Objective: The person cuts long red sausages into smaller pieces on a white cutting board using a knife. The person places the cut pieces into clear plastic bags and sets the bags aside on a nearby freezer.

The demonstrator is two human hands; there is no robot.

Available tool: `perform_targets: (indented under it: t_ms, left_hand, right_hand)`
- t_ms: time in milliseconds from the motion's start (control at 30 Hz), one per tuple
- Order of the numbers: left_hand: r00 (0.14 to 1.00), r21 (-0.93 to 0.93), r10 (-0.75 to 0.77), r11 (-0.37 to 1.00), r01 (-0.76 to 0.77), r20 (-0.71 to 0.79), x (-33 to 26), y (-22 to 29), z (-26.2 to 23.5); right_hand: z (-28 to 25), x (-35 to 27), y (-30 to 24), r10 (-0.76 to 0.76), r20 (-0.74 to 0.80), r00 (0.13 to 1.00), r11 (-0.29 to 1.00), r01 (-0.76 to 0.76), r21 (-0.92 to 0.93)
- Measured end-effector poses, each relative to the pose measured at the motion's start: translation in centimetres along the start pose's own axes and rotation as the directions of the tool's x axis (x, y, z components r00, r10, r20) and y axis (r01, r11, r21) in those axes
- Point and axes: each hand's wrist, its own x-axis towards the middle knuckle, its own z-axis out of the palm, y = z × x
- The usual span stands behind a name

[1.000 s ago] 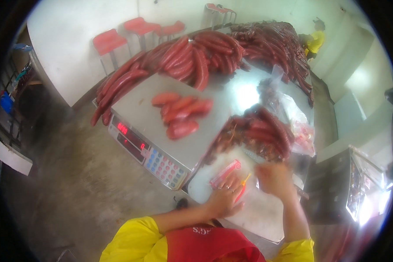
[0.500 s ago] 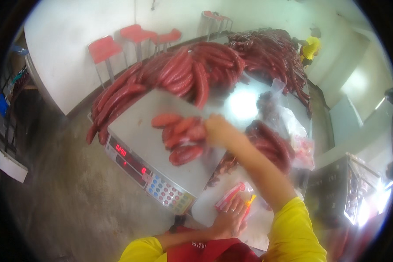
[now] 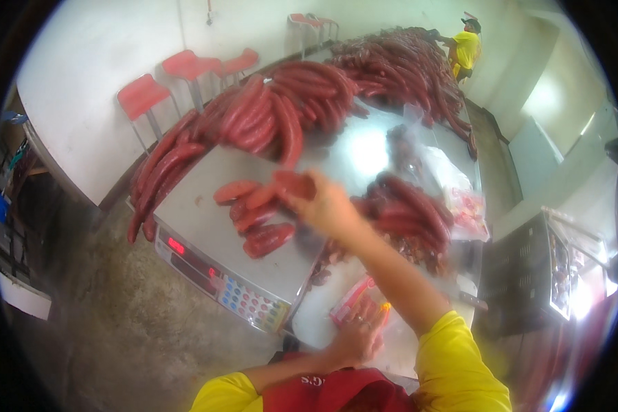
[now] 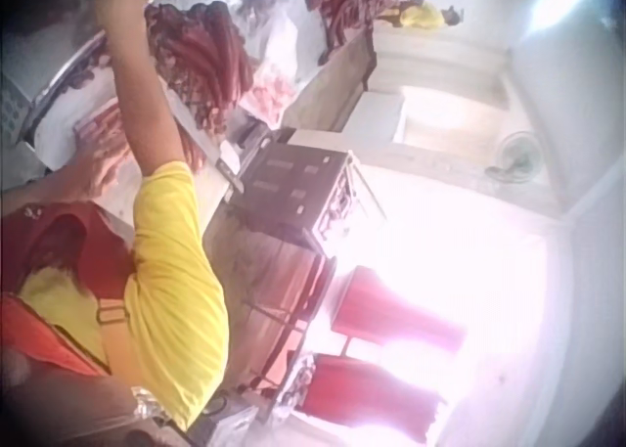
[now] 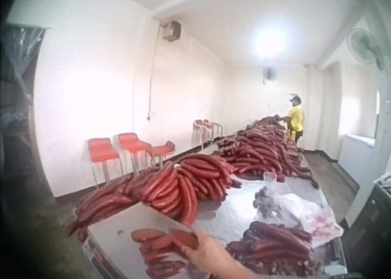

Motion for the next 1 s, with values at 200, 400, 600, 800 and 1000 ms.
perform_targets:
  t_ms: [200,400,600,800,1000]
  left_hand:
    - [0.998,-0.031,0.051,0.998,-0.05,0.027,-0.2,1.1,1.5]
    - [0.998,-0.081,-0.011,0.997,0.015,0.054,0.4,1.3,2.2]
    - [0.972,-0.514,-0.217,0.826,0.231,0.09,0.7,1.5,0.8]
    - [0.987,-0.344,-0.111,0.928,0.144,0.114,0.3,1.7,1.2]
    - [0.965,-0.539,-0.256,0.805,0.249,0.063,0.0,1.1,1.6]
  right_hand:
    - [-9.0,-8.7,-0.1,0.363,0.109,0.926,0.854,-0.377,0.359]
    - [-12.9,-28.5,2.5,0.63,-0.168,0.758,0.699,-0.459,0.549]
    - [-8.5,-35.2,2.4,0.522,-0.266,0.81,0.806,-0.367,0.465]
    - [-9.1,-32.3,2.6,0.499,-0.141,0.855,0.779,-0.371,0.505]
    - [-10.4,-33.0,2.4,0.531,-0.219,0.818,0.735,-0.317,0.599]
